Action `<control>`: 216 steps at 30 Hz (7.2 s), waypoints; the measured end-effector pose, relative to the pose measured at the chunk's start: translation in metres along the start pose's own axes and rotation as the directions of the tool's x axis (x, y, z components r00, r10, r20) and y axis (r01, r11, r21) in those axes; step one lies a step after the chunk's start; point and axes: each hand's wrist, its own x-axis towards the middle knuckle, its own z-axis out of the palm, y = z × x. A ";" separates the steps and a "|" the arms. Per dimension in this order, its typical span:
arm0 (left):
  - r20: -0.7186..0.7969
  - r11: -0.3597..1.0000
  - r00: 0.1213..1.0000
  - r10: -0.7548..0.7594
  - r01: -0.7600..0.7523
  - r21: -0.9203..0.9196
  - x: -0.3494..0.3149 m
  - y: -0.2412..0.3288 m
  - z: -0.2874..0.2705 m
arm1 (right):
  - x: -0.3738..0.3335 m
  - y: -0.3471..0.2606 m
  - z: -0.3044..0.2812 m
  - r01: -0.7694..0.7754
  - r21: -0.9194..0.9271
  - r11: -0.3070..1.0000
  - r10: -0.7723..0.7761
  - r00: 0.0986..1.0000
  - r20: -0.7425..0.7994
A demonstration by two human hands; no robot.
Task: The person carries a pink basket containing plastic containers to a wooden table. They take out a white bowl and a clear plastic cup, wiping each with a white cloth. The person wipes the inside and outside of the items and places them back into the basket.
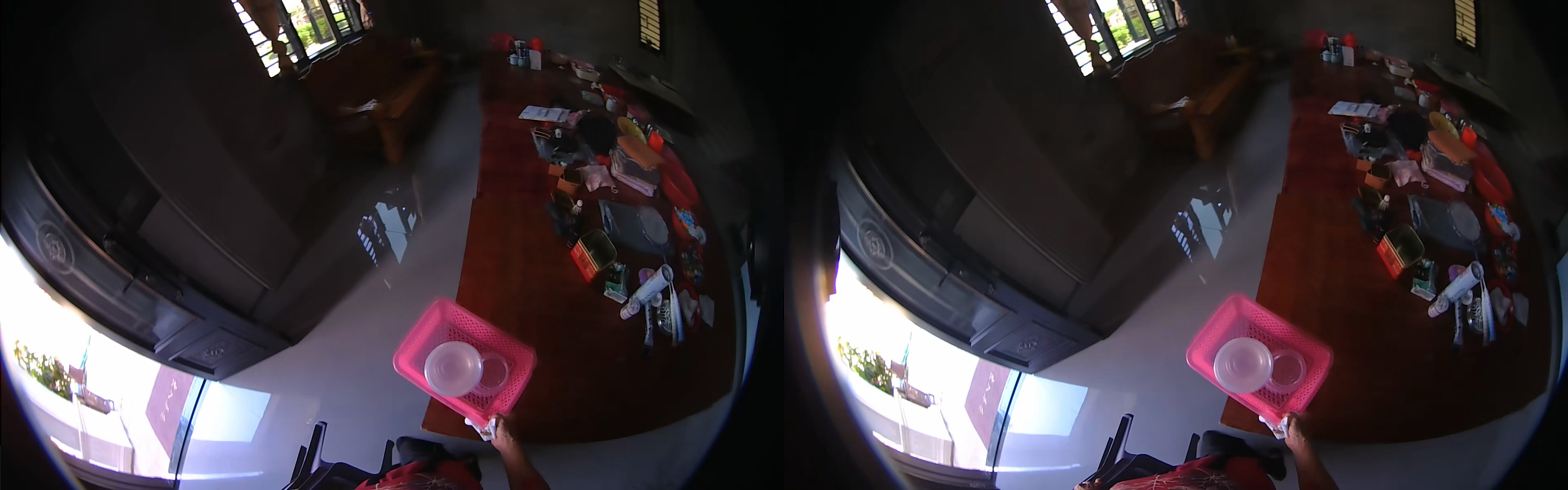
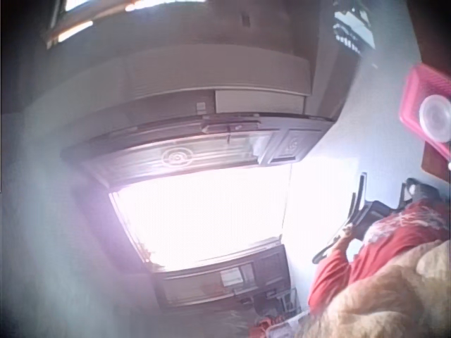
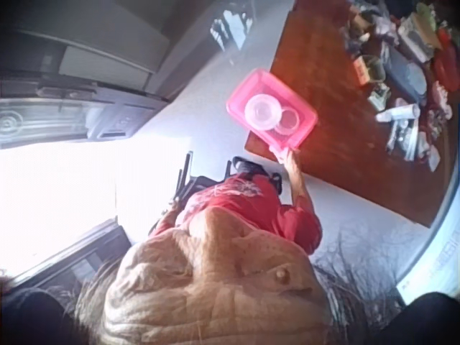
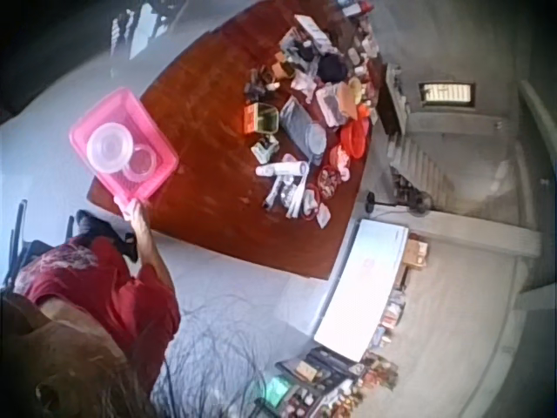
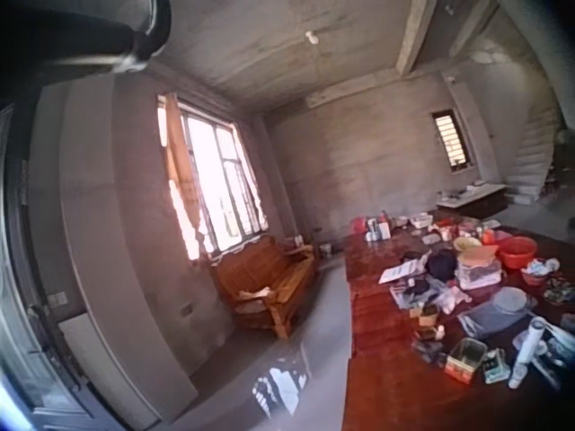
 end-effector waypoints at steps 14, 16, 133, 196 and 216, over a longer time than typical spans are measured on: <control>-0.084 0.948 0.967 0.240 -0.215 0.236 0.216 0.038 -0.337 | 0.071 -0.135 0.216 0.198 0.169 0.966 -0.167 0.969 -0.182; -0.078 0.940 0.963 0.259 -0.233 0.250 0.241 0.053 -0.381 | 0.096 -0.158 0.240 0.150 0.170 0.974 -0.123 0.980 -0.158; 0.481 -0.235 0.797 0.365 -0.422 0.876 0.987 1.531 -1.747 | 1.367 -0.964 0.507 -0.009 -0.508 0.861 -0.455 0.434 -0.778; 0.663 -0.435 0.678 0.318 -0.517 0.737 0.975 1.720 -1.821 | 1.375 -1.009 0.507 0.347 -0.130 0.929 -0.238 0.291 -0.927; 0.650 -0.415 0.656 0.383 -0.507 0.756 0.942 1.696 -1.827 | 1.381 -1.056 0.517 0.516 -0.057 0.855 -0.171 0.176 -0.970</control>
